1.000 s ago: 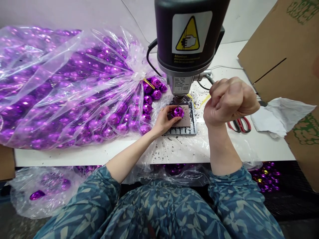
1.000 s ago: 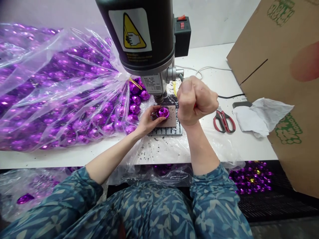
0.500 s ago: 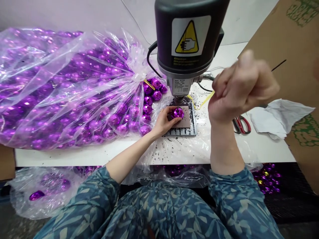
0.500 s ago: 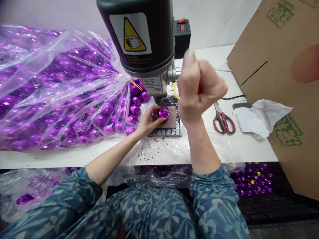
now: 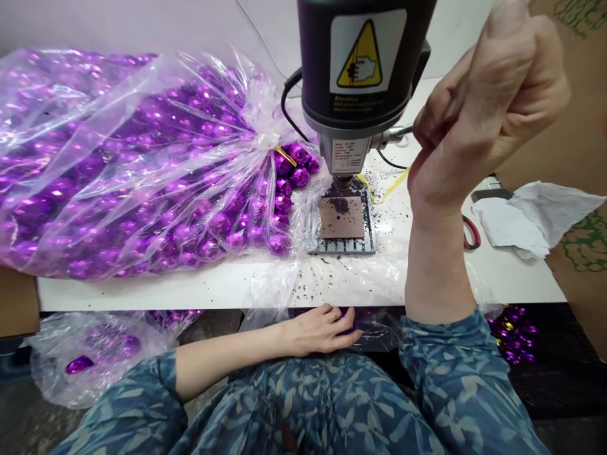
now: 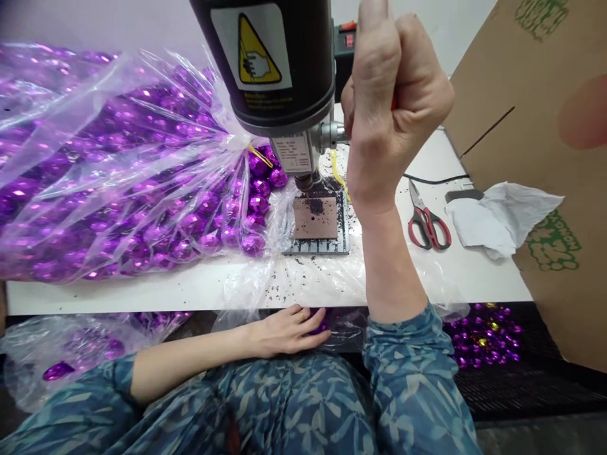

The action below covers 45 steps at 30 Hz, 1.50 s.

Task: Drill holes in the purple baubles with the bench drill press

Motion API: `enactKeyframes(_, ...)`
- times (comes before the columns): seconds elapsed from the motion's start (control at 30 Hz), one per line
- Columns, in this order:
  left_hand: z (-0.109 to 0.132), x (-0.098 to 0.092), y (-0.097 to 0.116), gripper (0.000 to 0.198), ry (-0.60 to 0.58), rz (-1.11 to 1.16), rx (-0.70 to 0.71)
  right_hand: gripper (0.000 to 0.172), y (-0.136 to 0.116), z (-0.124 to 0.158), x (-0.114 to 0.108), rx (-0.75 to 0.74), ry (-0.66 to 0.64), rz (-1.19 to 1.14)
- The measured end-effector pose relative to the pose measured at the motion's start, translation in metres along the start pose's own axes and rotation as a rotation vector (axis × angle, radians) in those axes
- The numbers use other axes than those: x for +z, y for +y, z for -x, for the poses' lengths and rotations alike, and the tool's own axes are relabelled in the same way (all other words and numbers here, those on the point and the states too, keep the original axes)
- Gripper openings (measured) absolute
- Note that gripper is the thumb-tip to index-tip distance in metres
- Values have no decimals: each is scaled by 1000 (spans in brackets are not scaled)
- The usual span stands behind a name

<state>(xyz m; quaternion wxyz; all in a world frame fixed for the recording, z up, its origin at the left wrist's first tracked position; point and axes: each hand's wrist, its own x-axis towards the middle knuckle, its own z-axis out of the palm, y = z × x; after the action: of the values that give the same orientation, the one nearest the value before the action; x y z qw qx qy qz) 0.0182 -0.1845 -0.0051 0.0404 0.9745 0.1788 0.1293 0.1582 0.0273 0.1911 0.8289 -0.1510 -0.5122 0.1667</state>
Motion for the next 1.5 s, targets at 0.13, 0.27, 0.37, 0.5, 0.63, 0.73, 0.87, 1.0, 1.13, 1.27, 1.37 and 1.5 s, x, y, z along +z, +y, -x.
enactKeyframes(0.13, -4, -1, -53, 29, 382, 69, -182, 57, 7, -2, 3, -59, 43, -5)
enactKeyframes(0.27, -24, -33, -167, 47, 488, 114, -613, 56, 11, -2, 0, -74, 31, -11)
enactKeyframes(0.37, -40, -51, -244, 43, 376, 87, -781, 60, 10, -2, -2, -58, 23, 40)
enactKeyframes(0.5, -52, -49, -292, 28, 328, 135, -834, 62, 10, -1, -4, -32, 13, 73)
enactKeyframes(0.63, -50, -51, -286, 34, 447, 221, -909, 61, 9, 0, -4, -54, 23, 31)
enactKeyframes(0.73, -40, -64, -258, 44, 611, 362, -956, 59, 7, 1, -4, -39, 16, 25)
enactKeyframes(0.87, -25, -75, -210, 48, 727, 838, -973, 62, 6, 2, -3, -39, 32, 115)
enactKeyframes(1.0, -25, -63, -185, 43, 780, 1232, -996, 61, 8, 2, -2, -64, 39, 67)
enactKeyframes(1.13, -38, -45, -185, 49, 844, 1283, -1034, 59, 9, 3, -6, -62, -8, 93)
enactKeyframes(1.27, -47, -35, -186, 52, 861, 1250, -1019, 56, 9, 5, -12, -49, -53, 156)
enactKeyframes(1.37, -49, -28, -186, 53, 859, 1250, -991, 56, 9, 7, -14, -47, -54, 160)
enactKeyframes(1.5, -51, -20, -187, 54, 844, 1169, -969, 52, 9, 10, -15, 3, -69, 165)
